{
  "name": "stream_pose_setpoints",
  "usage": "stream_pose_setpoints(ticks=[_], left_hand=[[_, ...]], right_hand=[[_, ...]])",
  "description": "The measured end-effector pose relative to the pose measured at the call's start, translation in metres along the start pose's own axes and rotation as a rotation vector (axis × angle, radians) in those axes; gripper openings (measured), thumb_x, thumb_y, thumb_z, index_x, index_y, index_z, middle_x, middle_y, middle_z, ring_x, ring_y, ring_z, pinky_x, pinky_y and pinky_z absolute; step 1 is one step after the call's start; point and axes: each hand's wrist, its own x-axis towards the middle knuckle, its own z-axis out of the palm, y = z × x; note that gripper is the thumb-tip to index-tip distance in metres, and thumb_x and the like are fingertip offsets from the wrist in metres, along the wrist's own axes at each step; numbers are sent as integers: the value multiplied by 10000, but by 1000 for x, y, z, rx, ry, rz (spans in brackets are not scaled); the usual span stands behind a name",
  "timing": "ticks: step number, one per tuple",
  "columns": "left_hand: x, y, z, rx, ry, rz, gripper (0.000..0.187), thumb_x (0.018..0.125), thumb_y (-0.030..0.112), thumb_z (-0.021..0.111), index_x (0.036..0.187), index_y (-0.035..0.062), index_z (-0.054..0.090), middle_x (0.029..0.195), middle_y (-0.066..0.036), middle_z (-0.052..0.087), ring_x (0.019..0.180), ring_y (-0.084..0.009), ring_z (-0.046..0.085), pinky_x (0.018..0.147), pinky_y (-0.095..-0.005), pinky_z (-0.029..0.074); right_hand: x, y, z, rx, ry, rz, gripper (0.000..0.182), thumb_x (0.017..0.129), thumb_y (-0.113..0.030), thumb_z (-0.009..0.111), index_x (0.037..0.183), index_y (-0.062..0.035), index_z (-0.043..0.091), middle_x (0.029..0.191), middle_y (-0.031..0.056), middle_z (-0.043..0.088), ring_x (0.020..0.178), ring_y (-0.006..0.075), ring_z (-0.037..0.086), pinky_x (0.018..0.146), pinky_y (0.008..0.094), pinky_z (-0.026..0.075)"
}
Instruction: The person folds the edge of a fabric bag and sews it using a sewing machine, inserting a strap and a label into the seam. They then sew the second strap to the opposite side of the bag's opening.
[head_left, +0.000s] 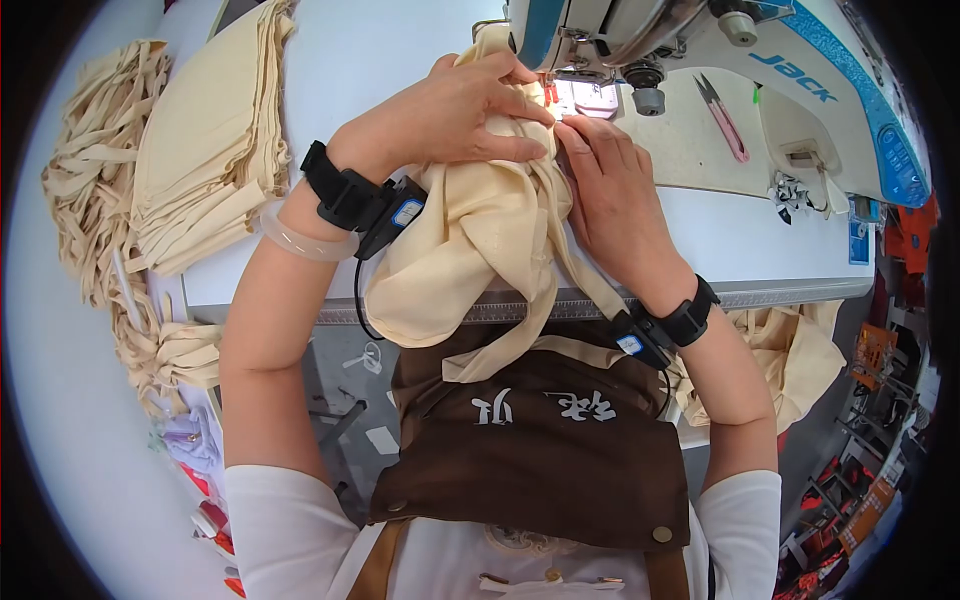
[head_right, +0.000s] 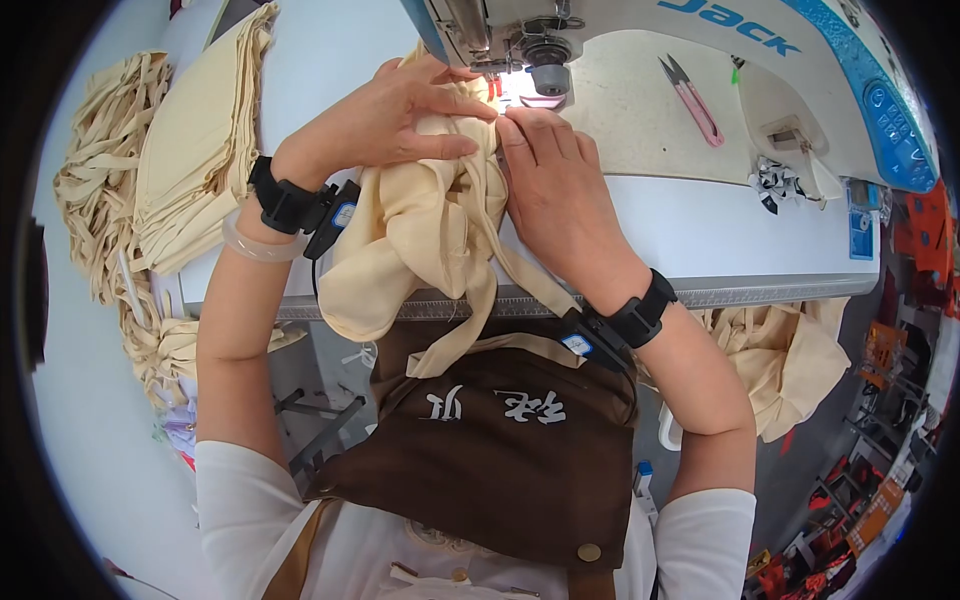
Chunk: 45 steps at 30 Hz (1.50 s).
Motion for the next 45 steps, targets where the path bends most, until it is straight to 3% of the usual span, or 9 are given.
stream_pose_setpoints(ticks=[7, 10, 13, 22, 25, 28, 34, 40, 45], left_hand=[[4, 4, -10, 16, -105, -81, 395, 882, 437, 728, 1230, 249, 736, 1277, -132, 622, 1291, -296, 512, 1120, -464, 294], [1, 4, -6, 17, -73, -28, 385, 878, 420, 734, 1223, 249, 739, 1263, -143, 622, 1271, -303, 521, 1119, -454, 297], [0, -1, -1, -25, 15, -11, 433, 836, 505, 725, 1106, 171, 780, 1278, -84, 621, 1142, -244, 595, 1046, -434, 323], [4, -13, 2, -39, 1, 11, 453, 849, 509, 720, 1154, 177, 766, 1156, -111, 623, 1081, -259, 597, 1015, -422, 331], [5, -6, -4, 17, 17, 43, 400, 824, 373, 782, 1176, 186, 754, 1022, -156, 672, 974, -319, 597, 879, -398, 471], [7, -2, -9, 26, -13, -4, 409, 817, 376, 790, 1179, 189, 756, 901, -143, 661, 846, -291, 551, 797, -397, 457], [8, -12, -1, -7, 76, 105, 405, 821, 379, 790, 1184, 202, 759, 763, -127, 591, 771, -274, 517, 721, -372, 424], [8, -6, -8, 13, 21, 24, 412, 828, 399, 786, 1187, 199, 758, 775, -129, 615, 775, -273, 528, 729, -366, 432], [7, -9, -5, 32, 31, 29, 412, 830, 412, 781, 1185, 206, 758, 892, -139, 645, 855, -293, 562, 776, -382, 448]], right_hand=[[-1, -2, -3, -13, -18, 12, 507, 854, -56, 600, 1344, 20, 493, 1318, 147, 525, 1254, 306, 491, 1008, 418, 401], [0, -3, -3, -2, -1, 8, 509, 847, -52, 600, 1339, 19, 495, 1311, 142, 525, 1248, 302, 494, 1006, 418, 400], [1, -2, -3, 5, 5, 7, 509, 841, -50, 599, 1335, 17, 497, 1303, 137, 525, 1243, 298, 497, 1005, 417, 400], [0, -3, -3, 24, 22, 27, 517, 829, -60, 590, 1329, 33, 496, 1287, 145, 531, 1240, 301, 498, 1009, 417, 399], [0, -3, -4, 31, 23, 31, 513, 828, -62, 589, 1324, 38, 500, 1282, 147, 534, 1240, 301, 498, 1011, 417, 400], [0, -4, -4, 21, 22, 27, 511, 828, -63, 590, 1320, 40, 504, 1280, 147, 535, 1240, 300, 498, 1011, 414, 401], [1, -4, -5, 12, 13, 29, 514, 821, -61, 592, 1317, 43, 505, 1283, 146, 533, 1241, 297, 498, 1011, 409, 404], [0, -4, -5, 7, 16, 33, 517, 813, -54, 593, 1313, 41, 506, 1288, 143, 532, 1242, 294, 498, 1012, 409, 404], [1, -5, -4, 19, 17, 43, 524, 807, -52, 599, 1316, 33, 506, 1289, 141, 534, 1246, 291, 497, 1016, 411, 403]])
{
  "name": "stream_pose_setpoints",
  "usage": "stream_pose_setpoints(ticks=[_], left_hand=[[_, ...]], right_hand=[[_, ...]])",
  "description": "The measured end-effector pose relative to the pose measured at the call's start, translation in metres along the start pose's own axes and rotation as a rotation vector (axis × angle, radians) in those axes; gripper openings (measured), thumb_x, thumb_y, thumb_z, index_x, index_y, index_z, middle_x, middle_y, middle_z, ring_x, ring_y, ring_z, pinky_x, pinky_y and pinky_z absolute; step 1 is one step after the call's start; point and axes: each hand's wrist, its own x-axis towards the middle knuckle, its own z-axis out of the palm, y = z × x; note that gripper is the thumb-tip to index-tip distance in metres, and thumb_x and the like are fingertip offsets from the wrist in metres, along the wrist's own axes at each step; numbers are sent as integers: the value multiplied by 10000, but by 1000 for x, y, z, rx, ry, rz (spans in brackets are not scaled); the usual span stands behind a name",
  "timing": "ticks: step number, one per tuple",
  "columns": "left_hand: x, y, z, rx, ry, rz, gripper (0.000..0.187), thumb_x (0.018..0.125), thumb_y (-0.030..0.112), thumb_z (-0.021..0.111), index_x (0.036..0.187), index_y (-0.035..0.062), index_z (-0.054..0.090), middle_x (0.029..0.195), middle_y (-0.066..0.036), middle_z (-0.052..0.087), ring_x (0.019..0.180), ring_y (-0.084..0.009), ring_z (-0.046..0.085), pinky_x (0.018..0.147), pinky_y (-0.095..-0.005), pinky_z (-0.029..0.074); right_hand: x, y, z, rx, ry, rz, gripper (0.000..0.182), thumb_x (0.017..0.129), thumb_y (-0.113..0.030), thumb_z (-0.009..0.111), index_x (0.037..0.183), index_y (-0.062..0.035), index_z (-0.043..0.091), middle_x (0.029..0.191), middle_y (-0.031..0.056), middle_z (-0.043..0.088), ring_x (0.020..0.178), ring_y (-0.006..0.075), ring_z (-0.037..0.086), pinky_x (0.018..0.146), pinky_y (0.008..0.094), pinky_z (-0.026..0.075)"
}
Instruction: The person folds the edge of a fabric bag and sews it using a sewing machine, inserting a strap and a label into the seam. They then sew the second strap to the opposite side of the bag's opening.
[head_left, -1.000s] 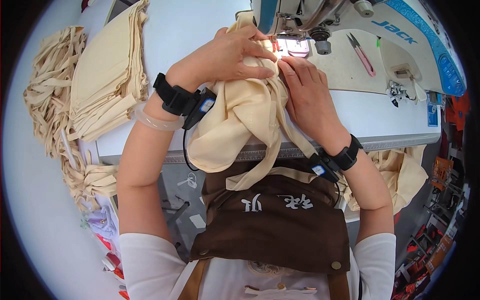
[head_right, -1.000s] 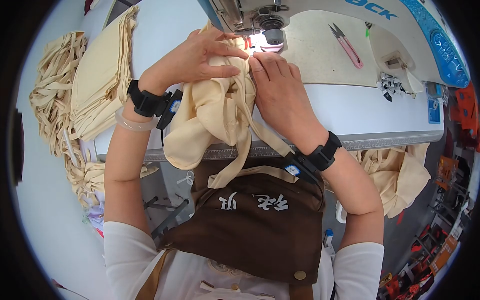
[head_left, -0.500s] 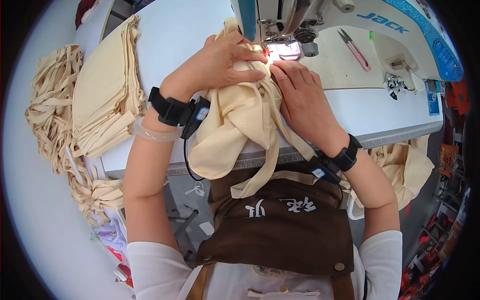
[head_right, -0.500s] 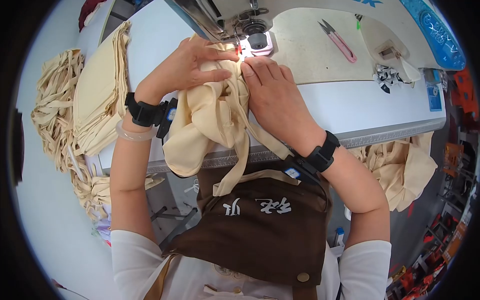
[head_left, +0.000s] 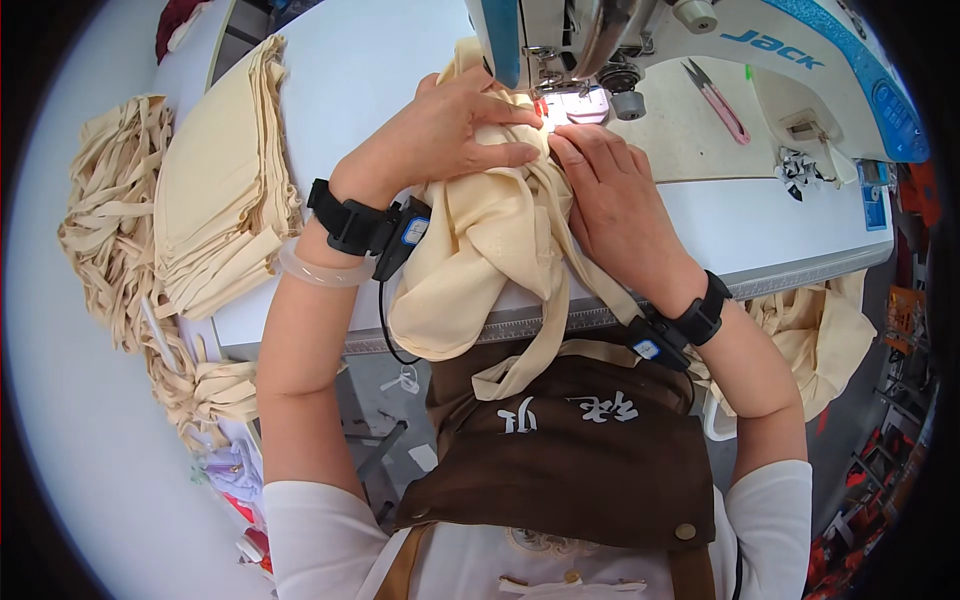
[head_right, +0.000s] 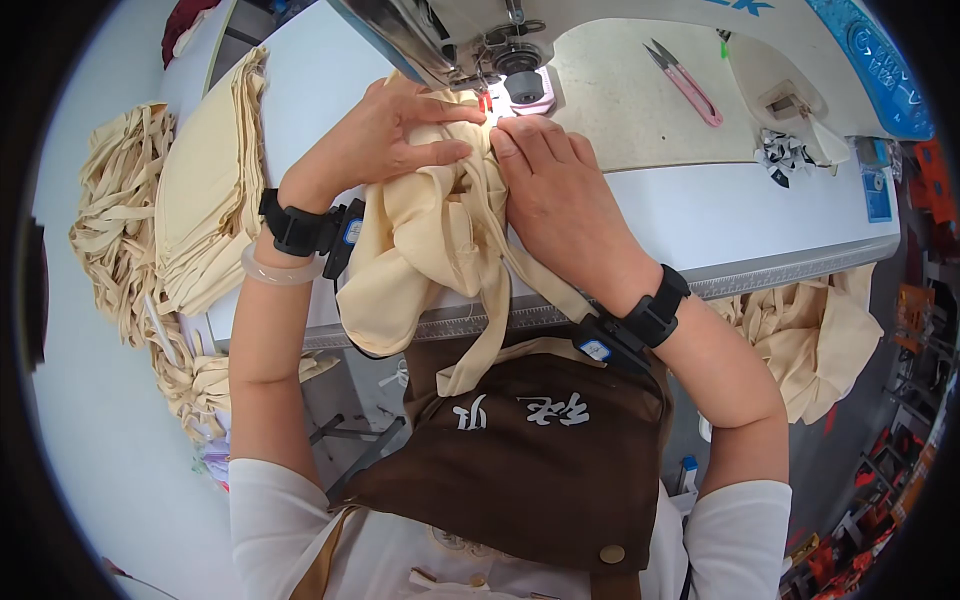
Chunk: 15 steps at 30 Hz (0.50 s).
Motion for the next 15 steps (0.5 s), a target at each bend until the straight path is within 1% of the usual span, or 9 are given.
stream_pose_setpoints(ticks=[1, 4, 7, 10, 13, 15], left_hand=[[-1, 0, 1, 7, 7, 7, 411, 831, 414, 779, 1186, 206, 758, 932, -145, 651, 878, -300, 570, 791, -386, 451], [0, 6, -5, -58, -110, -106, 459, 853, 526, 709, 1163, 192, 767, 1091, -115, 617, 1037, -270, 583, 960, -437, 345], [-4, 4, 1, -57, -70, -63, 452, 842, 530, 718, 1151, 205, 771, 1101, -113, 617, 1026, -276, 590, 987, -440, 347], [-2, -4, 6, -75, 12, -31, 440, 838, 533, 722, 1146, 223, 773, 1112, -110, 620, 1022, -278, 597, 998, -429, 354], [-2, -3, 2, -92, -57, -88, 435, 841, 532, 724, 1151, 231, 771, 1136, -109, 621, 1036, -282, 599, 987, -425, 376], [0, 0, -2, -88, -96, -144, 438, 845, 535, 719, 1154, 230, 771, 1153, -107, 622, 1062, -285, 598, 1004, -432, 377]], right_hand=[[0, 0, -1, -1, -3, 2, 525, 806, -51, 600, 1316, 31, 506, 1289, 140, 534, 1247, 290, 497, 1018, 412, 402], [-1, 0, 0, 2, 2, 4, 523, 806, -48, 603, 1316, 24, 508, 1289, 139, 535, 1246, 290, 499, 1023, 412, 401], [0, -2, 0, 8, 16, 6, 515, 809, -48, 604, 1311, 21, 513, 1285, 138, 539, 1240, 289, 505, 1026, 411, 401], [-1, -1, 1, 18, 29, 8, 501, 814, -52, 604, 1303, 20, 520, 1277, 136, 545, 1233, 288, 512, 1025, 410, 402], [-1, -1, 1, 19, 33, 7, 483, 822, -58, 603, 1293, 20, 528, 1269, 134, 549, 1229, 284, 516, 1020, 410, 404], [-1, 0, 2, 12, 37, 1, 473, 826, -61, 602, 1287, 20, 532, 1265, 133, 552, 1226, 281, 518, 1016, 410, 405]])
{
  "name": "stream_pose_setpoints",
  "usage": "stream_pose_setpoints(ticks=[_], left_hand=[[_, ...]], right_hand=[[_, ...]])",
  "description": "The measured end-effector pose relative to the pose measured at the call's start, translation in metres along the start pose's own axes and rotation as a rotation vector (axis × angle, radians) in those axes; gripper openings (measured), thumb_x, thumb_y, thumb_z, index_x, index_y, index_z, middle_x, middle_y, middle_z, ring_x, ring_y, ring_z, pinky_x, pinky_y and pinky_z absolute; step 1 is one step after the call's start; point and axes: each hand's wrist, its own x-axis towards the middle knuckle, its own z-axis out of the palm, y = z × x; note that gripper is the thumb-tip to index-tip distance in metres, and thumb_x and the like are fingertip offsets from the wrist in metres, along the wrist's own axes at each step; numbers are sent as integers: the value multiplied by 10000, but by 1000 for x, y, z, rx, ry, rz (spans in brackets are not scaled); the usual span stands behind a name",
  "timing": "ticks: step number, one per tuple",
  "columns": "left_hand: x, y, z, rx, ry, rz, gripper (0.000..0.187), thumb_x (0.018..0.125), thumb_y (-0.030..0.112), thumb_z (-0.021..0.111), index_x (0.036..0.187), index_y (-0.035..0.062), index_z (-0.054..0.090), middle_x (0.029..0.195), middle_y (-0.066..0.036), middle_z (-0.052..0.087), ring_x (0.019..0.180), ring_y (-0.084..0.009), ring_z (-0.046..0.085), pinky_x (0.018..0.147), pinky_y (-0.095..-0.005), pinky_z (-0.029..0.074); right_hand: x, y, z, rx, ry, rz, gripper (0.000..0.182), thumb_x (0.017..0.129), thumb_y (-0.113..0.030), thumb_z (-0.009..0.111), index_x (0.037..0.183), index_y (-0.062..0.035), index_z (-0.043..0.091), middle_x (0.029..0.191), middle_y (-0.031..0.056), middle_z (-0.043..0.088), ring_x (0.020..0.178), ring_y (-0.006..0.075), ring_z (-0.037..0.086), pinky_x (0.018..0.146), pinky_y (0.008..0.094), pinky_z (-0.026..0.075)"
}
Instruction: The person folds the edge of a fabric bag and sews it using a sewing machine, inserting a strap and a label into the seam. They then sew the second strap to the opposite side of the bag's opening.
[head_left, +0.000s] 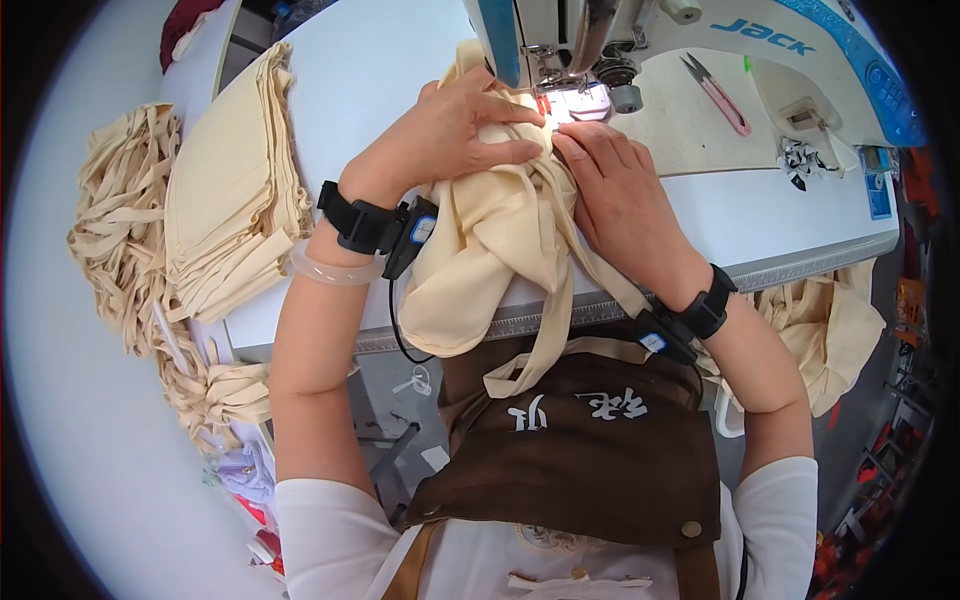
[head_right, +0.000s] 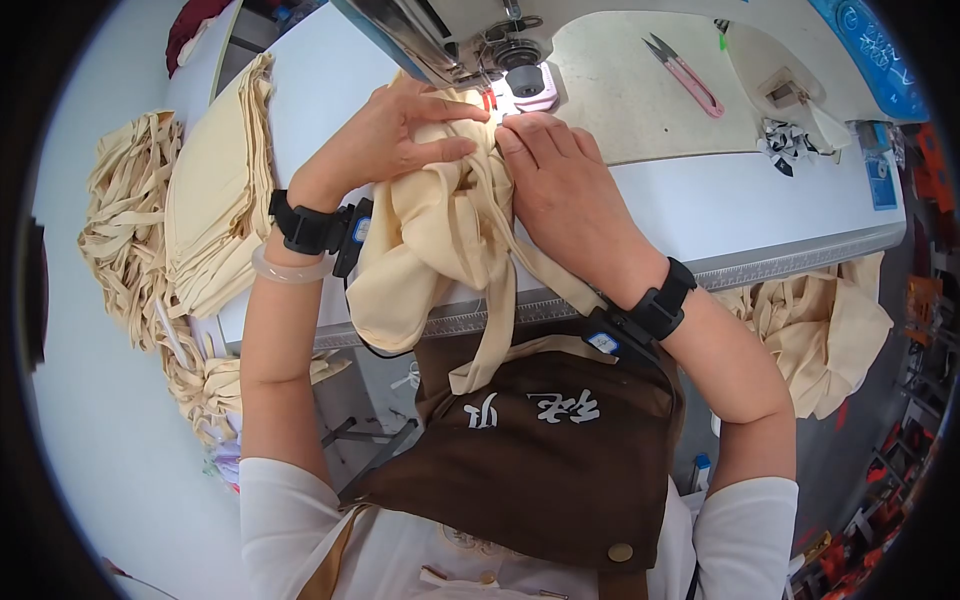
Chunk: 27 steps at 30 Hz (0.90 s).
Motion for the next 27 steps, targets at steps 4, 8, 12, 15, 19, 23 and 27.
stream_pose_setpoints(ticks=[4, 8, 12, 15, 19, 23, 27], left_hand=[[-3, -3, 6, -22, 93, 76, 431, 842, 509, 734, 1141, 201, 772, 1170, -105, 623, 1091, -293, 604, 1010, -428, 416], [-31, 12, 0, -146, 81, 15, 380, 812, 343, 797, 1113, 114, 762, 1176, -96, 618, 1106, -279, 607, 981, -378, 462], [-71, 44, -3, -284, 112, -42, 262, 713, 163, 857, 907, 37, 735, 1091, -70, 613, 1025, -243, 613, 914, -339, 487], [-89, 76, -1, -453, 128, -14, 224, 677, 69, 862, 822, 48, 693, 1020, -25, 573, 979, -185, 582, 897, -292, 465], [-99, 111, 9, -639, 165, 57, 282, 674, 41, 873, 799, 74, 623, 1014, -28, 532, 962, -145, 520, 849, -276, 434], [-87, 154, 25, -925, 322, 121, 402, 662, -17, 865, 908, 59, 557, 1047, -45, 473, 1000, -141, 471, 860, -253, 404], [-77, 218, 29, -843, 312, -145, 387, 672, -51, 842, 909, 39, 550, 1002, -49, 490, 929, -147, 508, 794, -251, 449]], right_hand=[[-3, 0, 0, -23, -1, -26, 454, 831, -65, 600, 1273, 21, 541, 1255, 132, 557, 1220, 283, 520, 1009, 414, 407], [-13, -8, 0, -12, -11, -58, 437, 840, -72, 604, 1263, 23, 545, 1256, 140, 559, 1224, 296, 517, 1027, 423, 402], [-25, -23, -5, 77, -13, -39, 433, 845, -88, 626, 1254, 30, 549, 1270, 150, 556, 1237, 308, 508, 1054, 430, 390], [-32, -27, -2, 155, 18, -15, 431, 829, -154, 691, 1218, 9, 602, 1298, 152, 555, 1258, 319, 493, 1078, 426, 375], [-46, -30, -10, 848, -53, -18, 481, 802, -239, 759, 1226, -51, 631, 1271, 163, 604, 1205, 362, 535, 1056, 429, 404], [-75, -48, -25, 1400, -186, 172, 456, 854, -217, 759, 1248, -37, 614, 1178, 149, 691, 1075, 283, 661, 940, 367, 500], [-103, -57, -73, 1271, -71, 405, 329, 878, -76, 699, 1186, -20, 600, 1062, 148, 705, 1018, 300, 683, 890, 349, 521]])
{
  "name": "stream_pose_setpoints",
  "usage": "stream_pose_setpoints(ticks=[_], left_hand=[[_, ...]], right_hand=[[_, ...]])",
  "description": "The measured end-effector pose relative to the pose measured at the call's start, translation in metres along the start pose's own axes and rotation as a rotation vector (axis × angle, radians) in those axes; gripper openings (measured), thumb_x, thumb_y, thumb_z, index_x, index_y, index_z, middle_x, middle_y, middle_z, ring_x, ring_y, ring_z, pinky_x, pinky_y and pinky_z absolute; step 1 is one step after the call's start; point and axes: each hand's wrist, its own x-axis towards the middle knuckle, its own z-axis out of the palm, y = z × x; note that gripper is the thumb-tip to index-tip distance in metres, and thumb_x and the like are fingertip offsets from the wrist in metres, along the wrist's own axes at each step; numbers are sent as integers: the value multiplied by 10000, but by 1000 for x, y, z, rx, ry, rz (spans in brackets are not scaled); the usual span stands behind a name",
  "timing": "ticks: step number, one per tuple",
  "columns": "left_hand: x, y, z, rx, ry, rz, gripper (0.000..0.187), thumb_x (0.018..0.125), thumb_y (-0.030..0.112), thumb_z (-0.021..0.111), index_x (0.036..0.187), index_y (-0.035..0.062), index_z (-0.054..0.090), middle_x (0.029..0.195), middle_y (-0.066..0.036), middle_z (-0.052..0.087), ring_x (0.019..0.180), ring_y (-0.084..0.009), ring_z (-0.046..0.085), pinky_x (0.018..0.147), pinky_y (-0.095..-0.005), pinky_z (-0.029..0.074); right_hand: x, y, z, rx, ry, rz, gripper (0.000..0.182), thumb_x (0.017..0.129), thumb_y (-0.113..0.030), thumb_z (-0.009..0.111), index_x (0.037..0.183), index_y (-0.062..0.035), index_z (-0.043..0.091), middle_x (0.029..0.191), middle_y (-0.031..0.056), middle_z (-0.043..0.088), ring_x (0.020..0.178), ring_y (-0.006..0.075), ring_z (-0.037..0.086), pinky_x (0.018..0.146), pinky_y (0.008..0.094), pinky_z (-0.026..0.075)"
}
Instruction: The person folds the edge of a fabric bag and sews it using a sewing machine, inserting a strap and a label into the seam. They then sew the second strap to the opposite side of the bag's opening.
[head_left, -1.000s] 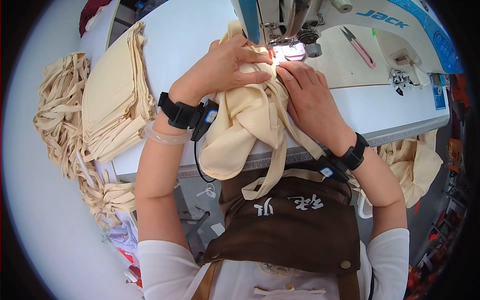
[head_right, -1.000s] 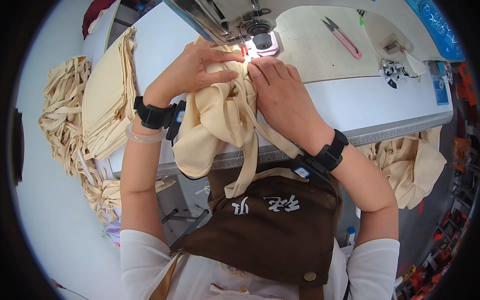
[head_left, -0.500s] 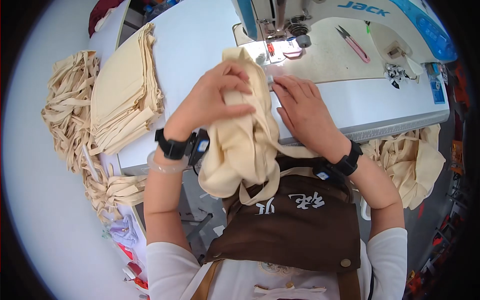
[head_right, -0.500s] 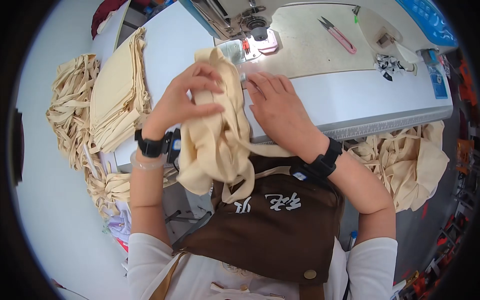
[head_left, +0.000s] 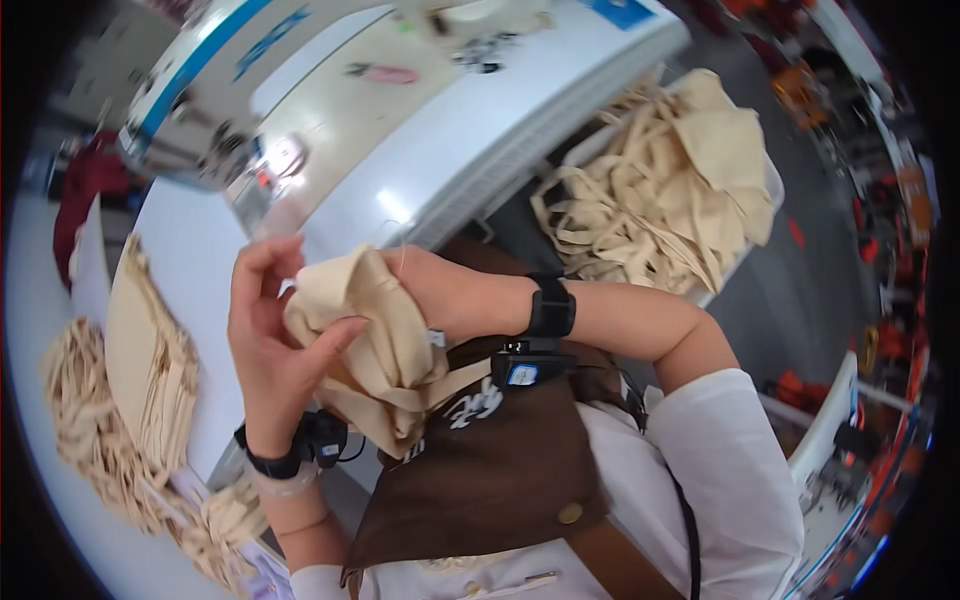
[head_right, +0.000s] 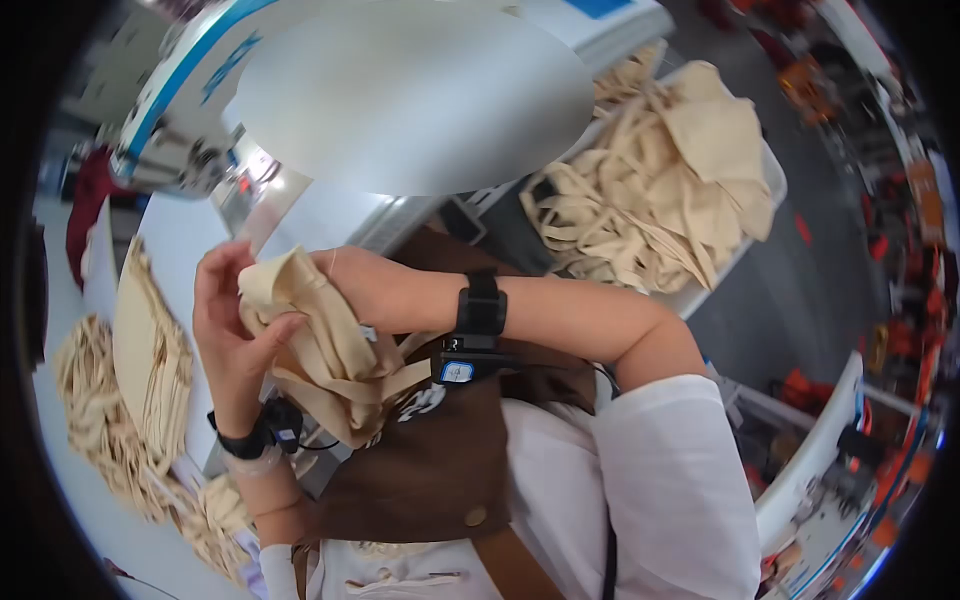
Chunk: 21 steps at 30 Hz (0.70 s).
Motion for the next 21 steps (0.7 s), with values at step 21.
stream_pose_setpoints(ticks=[21], left_hand=[[13, 5, 80, 594, -584, 259, 634, 840, -47, 692, 1429, 33, 474, 1432, -135, 551, 1201, -284, 633, 1030, -370, 480]], right_hand=[[-313, -93, -251, -401, 1681, -494, 362, 929, 59, 442, 1171, 20, 707, 1136, 105, 717, 1048, 174, 660, 924, 295, 521]])
